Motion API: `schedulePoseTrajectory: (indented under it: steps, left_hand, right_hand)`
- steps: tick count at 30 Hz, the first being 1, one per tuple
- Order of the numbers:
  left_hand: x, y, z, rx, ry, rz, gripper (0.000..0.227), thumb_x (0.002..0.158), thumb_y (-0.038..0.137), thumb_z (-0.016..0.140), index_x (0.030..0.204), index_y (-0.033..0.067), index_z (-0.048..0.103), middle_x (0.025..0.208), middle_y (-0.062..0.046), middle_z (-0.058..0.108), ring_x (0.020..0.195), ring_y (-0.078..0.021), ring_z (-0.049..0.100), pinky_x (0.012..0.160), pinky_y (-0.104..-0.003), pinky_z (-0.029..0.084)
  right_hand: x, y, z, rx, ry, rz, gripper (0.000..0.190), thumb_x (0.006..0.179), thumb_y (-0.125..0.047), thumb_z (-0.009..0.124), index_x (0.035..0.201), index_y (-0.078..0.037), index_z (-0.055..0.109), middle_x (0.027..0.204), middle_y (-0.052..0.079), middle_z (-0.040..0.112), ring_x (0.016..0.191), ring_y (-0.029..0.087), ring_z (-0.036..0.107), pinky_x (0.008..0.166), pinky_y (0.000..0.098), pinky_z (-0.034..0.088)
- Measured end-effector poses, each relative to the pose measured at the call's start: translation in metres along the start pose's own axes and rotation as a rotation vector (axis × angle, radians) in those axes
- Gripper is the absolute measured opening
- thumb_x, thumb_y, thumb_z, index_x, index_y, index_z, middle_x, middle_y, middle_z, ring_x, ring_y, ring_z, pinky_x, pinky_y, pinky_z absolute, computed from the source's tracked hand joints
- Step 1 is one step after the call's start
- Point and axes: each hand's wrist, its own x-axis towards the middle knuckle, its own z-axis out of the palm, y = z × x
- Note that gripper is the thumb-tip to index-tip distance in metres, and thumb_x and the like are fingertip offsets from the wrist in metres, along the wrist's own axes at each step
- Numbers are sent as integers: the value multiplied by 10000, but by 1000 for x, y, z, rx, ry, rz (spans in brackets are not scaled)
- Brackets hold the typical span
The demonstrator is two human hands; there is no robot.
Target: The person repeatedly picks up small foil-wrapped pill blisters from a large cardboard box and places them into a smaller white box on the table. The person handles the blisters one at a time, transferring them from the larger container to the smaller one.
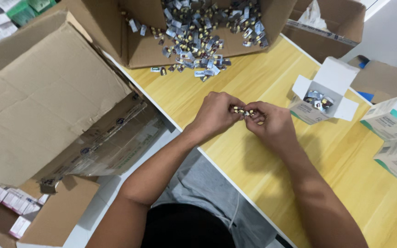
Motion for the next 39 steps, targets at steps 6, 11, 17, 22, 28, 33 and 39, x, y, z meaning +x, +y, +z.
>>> schedulePoseTrajectory:
  steps: [6, 11, 17, 22, 28, 33, 39]
  left_hand:
    - [24, 19, -2, -297, -57, -115, 294, 742, 176, 863, 1024, 99, 828, 838, -64, 823, 726, -113, 760, 662, -289, 607]
    - [71, 63, 25, -368, 18, 256, 341, 752, 254, 884, 1050, 103, 813, 942, -78, 827, 839, -126, 800, 790, -290, 623]
    - [119, 94, 79, -192, -117, 248, 409, 678, 227, 893, 1057, 107, 794, 962, -95, 809, 911, -188, 794, 823, -318, 614]
    - [122, 81, 91, -349, -34, 348, 396, 825, 67, 723, 1220, 87, 743, 1112, -114, 801, 1048, -212, 795, 936, -324, 626]
    - [49, 41, 19, 75, 27, 300, 419, 812, 248, 828, 1181, 77, 726, 1093, -132, 744, 1039, -323, 694, 926, -440, 533]
    - [-7, 22, 13, 362, 66, 280, 624, 608, 325, 885, 1095, -22, 705, 1093, -235, 648, 959, -438, 605, 778, -479, 505]
    - [-9, 0, 45, 284, 34, 232, 76, 881, 99, 727, 910, 30, 714, 945, -191, 678, 953, -387, 658, 890, -488, 535]
  right_hand:
    - [2, 2, -13, 345, 182, 98, 188, 911, 3, 747, 1094, 35, 719, 949, 59, 752, 847, 71, 699, 742, 203, 579]
    - [-14, -16, -75, 233, 462, -104, 158, 1056, 41, 724, 1211, 29, 693, 1148, 43, 727, 1062, 64, 701, 905, 197, 587]
    - [-14, -34, -119, -336, 440, 235, 205, 966, -32, 775, 1170, -20, 758, 978, 99, 752, 883, 91, 705, 754, 239, 555]
    - [-13, -34, -116, -439, 473, 205, 287, 888, -20, 789, 1174, -14, 776, 1001, 117, 771, 765, 144, 671, 719, 296, 552]
    - [-12, -24, -64, -274, 314, -180, 221, 980, -55, 749, 1184, 28, 739, 1039, 157, 743, 875, 256, 733, 807, 335, 590]
    - [-7, -20, -12, -496, 245, -379, 309, 862, -81, 746, 1156, 13, 736, 1076, 205, 727, 946, 363, 708, 846, 414, 572]
    - [-12, -20, -22, -485, 212, -218, 108, 915, -25, 740, 1004, -73, 778, 979, 125, 755, 863, 293, 720, 786, 390, 576]
